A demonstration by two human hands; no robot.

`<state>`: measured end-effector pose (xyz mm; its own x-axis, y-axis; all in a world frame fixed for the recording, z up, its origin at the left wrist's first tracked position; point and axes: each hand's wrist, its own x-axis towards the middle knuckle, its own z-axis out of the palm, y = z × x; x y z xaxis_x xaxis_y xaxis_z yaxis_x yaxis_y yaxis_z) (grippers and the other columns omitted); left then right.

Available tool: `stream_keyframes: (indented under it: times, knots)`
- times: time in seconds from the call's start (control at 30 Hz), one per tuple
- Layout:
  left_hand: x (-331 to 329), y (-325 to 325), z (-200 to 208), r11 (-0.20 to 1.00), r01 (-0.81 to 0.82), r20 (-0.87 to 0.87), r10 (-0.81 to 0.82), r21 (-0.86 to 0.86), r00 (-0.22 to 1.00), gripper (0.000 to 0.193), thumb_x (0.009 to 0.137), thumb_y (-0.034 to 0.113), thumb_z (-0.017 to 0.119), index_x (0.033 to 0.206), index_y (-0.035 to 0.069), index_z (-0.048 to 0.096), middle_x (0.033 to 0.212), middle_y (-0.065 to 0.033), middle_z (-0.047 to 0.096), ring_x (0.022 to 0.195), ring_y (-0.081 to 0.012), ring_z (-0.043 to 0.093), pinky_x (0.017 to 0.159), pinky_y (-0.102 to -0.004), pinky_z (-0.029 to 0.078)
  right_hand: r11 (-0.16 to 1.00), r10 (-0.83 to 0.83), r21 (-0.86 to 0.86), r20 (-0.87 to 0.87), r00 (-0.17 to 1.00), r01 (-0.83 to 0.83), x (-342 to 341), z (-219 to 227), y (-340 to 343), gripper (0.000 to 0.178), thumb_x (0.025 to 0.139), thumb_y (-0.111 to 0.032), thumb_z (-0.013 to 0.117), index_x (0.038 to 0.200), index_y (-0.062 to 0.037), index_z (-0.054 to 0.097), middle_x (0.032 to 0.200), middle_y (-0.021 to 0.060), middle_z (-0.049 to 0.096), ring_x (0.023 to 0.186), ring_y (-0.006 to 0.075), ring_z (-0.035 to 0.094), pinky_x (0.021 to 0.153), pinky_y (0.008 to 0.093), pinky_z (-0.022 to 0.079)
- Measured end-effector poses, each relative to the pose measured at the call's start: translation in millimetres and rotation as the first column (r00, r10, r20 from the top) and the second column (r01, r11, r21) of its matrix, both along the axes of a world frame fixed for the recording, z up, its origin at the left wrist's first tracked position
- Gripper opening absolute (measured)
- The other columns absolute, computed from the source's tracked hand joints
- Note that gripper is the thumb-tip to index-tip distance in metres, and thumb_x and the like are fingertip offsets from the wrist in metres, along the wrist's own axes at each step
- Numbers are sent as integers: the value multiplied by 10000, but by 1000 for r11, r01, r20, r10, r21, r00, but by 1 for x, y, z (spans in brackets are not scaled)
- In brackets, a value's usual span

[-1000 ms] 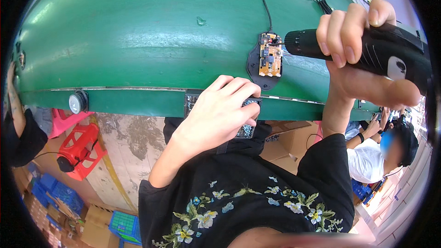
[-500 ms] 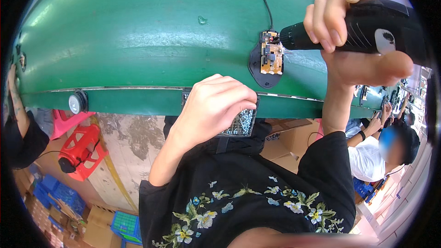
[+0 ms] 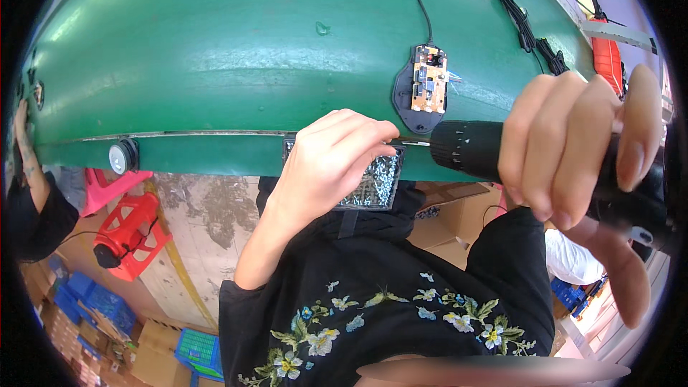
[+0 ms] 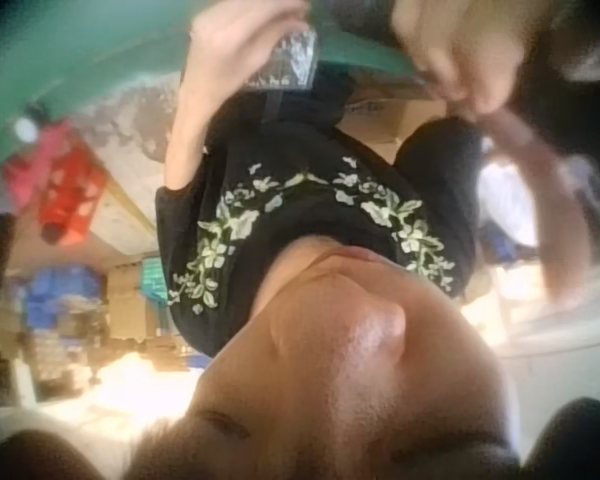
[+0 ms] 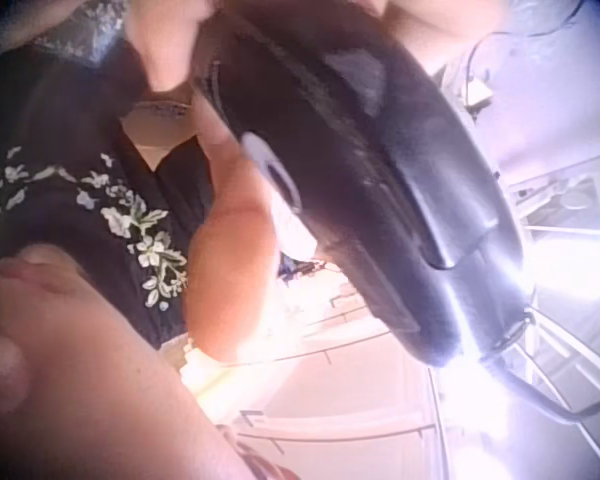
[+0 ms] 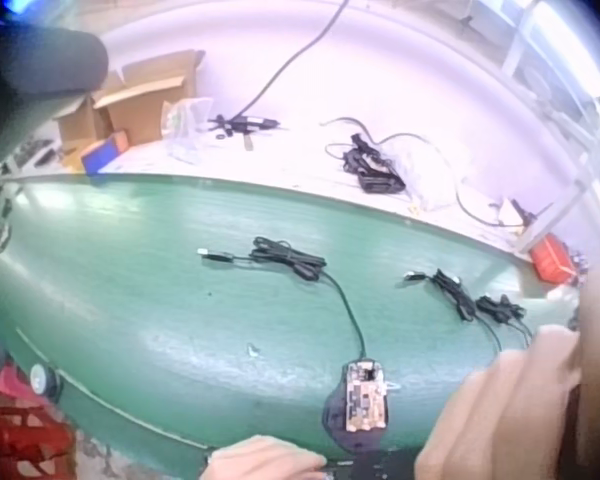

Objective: The person picks up screws from a container and places them into a computer mouse circuit board, then drives them in using a power screwdriver. This process is repeated for several mouse boards on the assembly line.

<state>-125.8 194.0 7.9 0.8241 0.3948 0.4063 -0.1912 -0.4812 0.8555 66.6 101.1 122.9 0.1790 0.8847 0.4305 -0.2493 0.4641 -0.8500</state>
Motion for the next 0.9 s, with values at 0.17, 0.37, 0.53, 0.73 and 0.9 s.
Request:
stream_keyframes:
  times: [0.17, 0.37, 0.53, 0.73, 0.9]
  knots:
    - [-2, -3, 2, 998, 7, -29, -9, -57, 1000, 239, 713, -58, 823, 902, 1, 690, 836, -110, 733, 742, -259, 713, 666, -334, 557, 998, 55, -29, -28, 998, -56, -2, 4, -13, 856, 665, -594, 903, 1181, -53, 485, 720, -6, 576, 542, 128, 554, 547, 266, 434]
    - [-1, -4, -1, 998, 5, 18, -4, -64, 1000, 243, 715, -80, 812, 910, -5, 689, 836, -112, 734, 733, -256, 716, 666, -332, 563, 989, 120, -75, -60, 991, -125, -9, 2, -9, 831, 653, -533, 933, 1159, -53, 480, 718, 17, 598, 535, 146, 570, 539, 275, 449]
    - [-2, 0, 2, 996, 25, 12, -24, -83, 1000, 233, 716, -96, 801, 900, -10, 686, 830, -114, 731, 734, -256, 719, 659, -335, 564, 980, 169, -94, -93, 981, -177, 2, 4, -14, 815, 643, -483, 958, 1141, -53, 476, 716, 36, 617, 529, 161, 584, 531, 282, 462]
    - [-4, 6, 6, 980, 84, 4, -85, -179, 996, 208, 725, -95, 789, 885, -7, 689, 822, -111, 733, 727, -255, 722, 658, -330, 565, 966, 220, -109, -123, 968, -234, -5, 11, -27, 800, 631, -422, 988, 1118, -53, 471, 714, 59, 639, 522, 180, 599, 522, 291, 477]
    - [-8, 4, 7, 987, 86, -20, -90, -137, 996, 197, 712, -82, 794, 859, 5, 696, 827, -106, 737, 741, -258, 726, 682, -334, 573, 968, 237, -52, -123, 964, -244, 7, 13, -28, 793, 621, -371, 1013, 1100, -53, 467, 713, 78, 657, 516, 195, 613, 515, 299, 489]
